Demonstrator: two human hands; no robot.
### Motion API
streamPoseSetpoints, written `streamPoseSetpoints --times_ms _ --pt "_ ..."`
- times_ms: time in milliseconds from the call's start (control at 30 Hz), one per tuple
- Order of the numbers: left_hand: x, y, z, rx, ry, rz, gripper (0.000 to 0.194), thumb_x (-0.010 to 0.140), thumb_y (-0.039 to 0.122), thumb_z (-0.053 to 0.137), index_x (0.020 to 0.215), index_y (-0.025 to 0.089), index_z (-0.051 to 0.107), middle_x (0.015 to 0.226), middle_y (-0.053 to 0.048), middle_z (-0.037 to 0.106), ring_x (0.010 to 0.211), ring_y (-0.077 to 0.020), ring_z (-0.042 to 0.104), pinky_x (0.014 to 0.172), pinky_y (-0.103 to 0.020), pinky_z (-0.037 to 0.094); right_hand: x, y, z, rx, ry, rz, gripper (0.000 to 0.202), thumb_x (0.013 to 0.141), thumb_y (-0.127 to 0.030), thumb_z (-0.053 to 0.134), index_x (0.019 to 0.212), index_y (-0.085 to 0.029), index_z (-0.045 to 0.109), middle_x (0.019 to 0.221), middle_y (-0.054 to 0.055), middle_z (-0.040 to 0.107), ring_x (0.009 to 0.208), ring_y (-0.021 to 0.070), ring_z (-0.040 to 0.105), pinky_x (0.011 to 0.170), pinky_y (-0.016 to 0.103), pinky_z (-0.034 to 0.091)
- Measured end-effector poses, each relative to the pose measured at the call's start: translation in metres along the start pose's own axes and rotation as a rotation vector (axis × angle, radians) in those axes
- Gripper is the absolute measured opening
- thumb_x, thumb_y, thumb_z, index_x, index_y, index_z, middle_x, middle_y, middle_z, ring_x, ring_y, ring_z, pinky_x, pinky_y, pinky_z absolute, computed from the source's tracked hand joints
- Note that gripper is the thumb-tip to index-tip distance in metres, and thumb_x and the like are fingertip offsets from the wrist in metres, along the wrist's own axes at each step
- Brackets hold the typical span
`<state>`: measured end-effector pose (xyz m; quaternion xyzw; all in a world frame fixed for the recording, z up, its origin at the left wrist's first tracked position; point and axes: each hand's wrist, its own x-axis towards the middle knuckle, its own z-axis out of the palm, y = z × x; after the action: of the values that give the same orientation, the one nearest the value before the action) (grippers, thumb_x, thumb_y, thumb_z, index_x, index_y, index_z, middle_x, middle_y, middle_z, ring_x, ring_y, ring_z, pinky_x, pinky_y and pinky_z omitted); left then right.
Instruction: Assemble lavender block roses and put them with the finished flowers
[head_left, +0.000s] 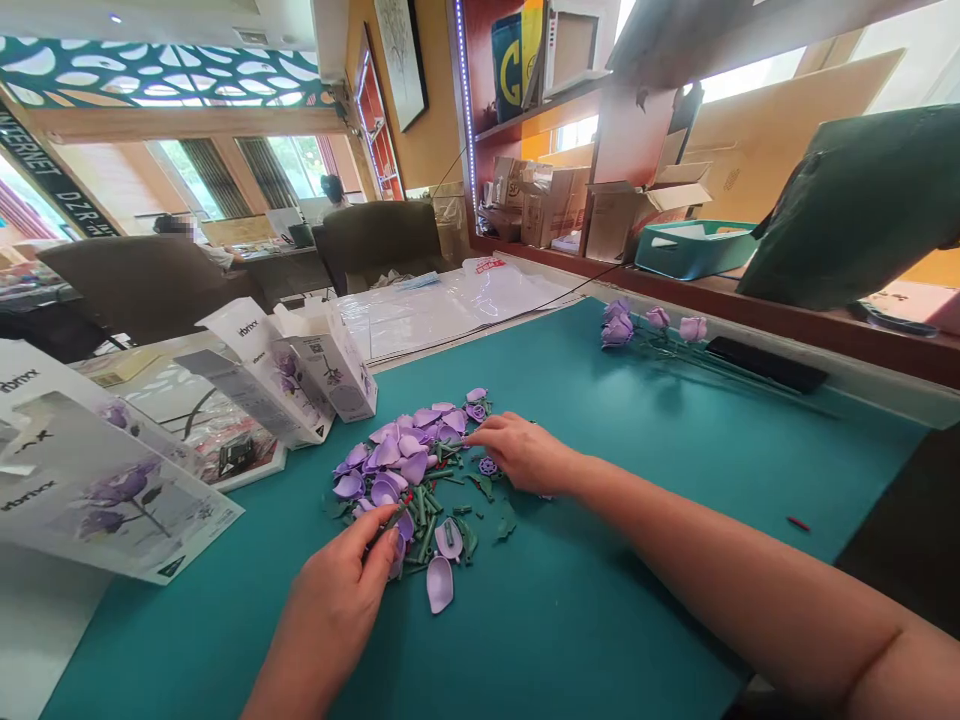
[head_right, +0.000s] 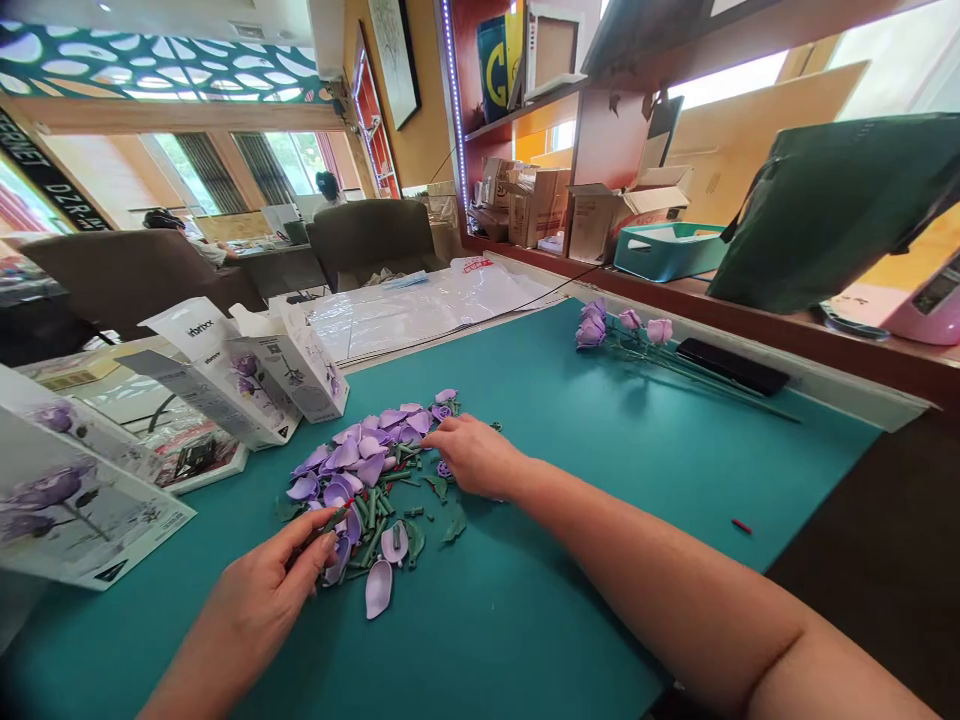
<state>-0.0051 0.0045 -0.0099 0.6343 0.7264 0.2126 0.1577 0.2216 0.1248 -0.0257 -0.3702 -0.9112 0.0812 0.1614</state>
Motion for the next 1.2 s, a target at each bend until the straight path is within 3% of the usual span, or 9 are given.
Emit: streamPoseSetpoints --times_ms 233,433,600,733,967,1200 --pt "-0.004 0.012 -0.006 -0.008 -0.013 0.002 0.042 0.083 0.042 0.037 0.108 0.025 0.067 0.090 -0.003 0.074 0.086 -0.0242 0.067 0.069 -0.030 0.049 0.000 -0.011 0.018 -0.142 -0.084 -0.099 0.046 0.083 -0.007 0.050 0.126 -0.023 0.056 0.111 0.011 0.057 0.097 0.0216 0.051 0.090 0.039 0.038" --pt "-0.007 0.015 -0.013 -0.053 0.012 -0.064 0.045 0.085 0.044 0.036 0.112 0.023 0.065 0.090 -0.004 0.074 0.089 -0.0247 0.067 0.071 -0.029 0.048 0.001 -0.012 0.017 -0.118 -0.083 -0.067 0.033 0.084 -0.007 0.048 0.111 -0.019 0.064 0.107 0.011 0.059 0.095 0.0220 0.051 0.083 0.036 0.040" --pt "-0.003 0.011 -0.018 -0.052 -0.037 -0.083 0.045 0.085 0.044 0.035 0.112 0.022 0.063 0.081 -0.003 0.074 0.075 -0.0228 0.068 0.066 -0.030 0.048 -0.003 -0.033 0.021 -0.048 -0.066 -0.218 0.048 0.082 -0.006 0.051 0.126 -0.024 0.055 0.116 0.011 0.056 0.100 0.0223 0.049 0.084 0.035 0.040" --pt "-0.002 0.010 -0.016 -0.033 -0.014 -0.063 0.043 0.085 0.042 0.036 0.111 0.021 0.063 0.085 -0.004 0.074 0.079 -0.0232 0.068 0.069 -0.031 0.049 -0.007 -0.050 0.026 -0.105 -0.104 -0.302 0.053 0.083 -0.011 0.050 0.133 -0.030 0.048 0.121 0.012 0.052 0.102 0.0264 0.047 0.077 0.037 0.041" --pt "-0.004 0.012 -0.014 -0.027 0.002 -0.045 0.043 0.084 0.040 0.036 0.110 0.021 0.064 0.084 -0.004 0.074 0.080 -0.0230 0.068 0.069 -0.030 0.049 -0.003 -0.045 0.028 -0.097 -0.079 -0.224 0.028 0.084 -0.007 0.048 0.105 -0.020 0.064 0.111 0.011 0.056 0.095 0.0224 0.047 0.078 0.034 0.039" --pt "-0.004 0.013 -0.011 -0.020 -0.012 -0.014 0.045 0.084 0.038 0.034 0.111 0.019 0.065 0.087 -0.006 0.074 0.085 -0.0235 0.067 0.073 -0.032 0.049 0.005 -0.043 0.033 -0.083 -0.008 -0.220 0.024 0.091 -0.012 0.043 0.100 -0.017 0.064 0.092 0.008 0.059 0.080 0.0183 0.047 0.072 0.030 0.037"
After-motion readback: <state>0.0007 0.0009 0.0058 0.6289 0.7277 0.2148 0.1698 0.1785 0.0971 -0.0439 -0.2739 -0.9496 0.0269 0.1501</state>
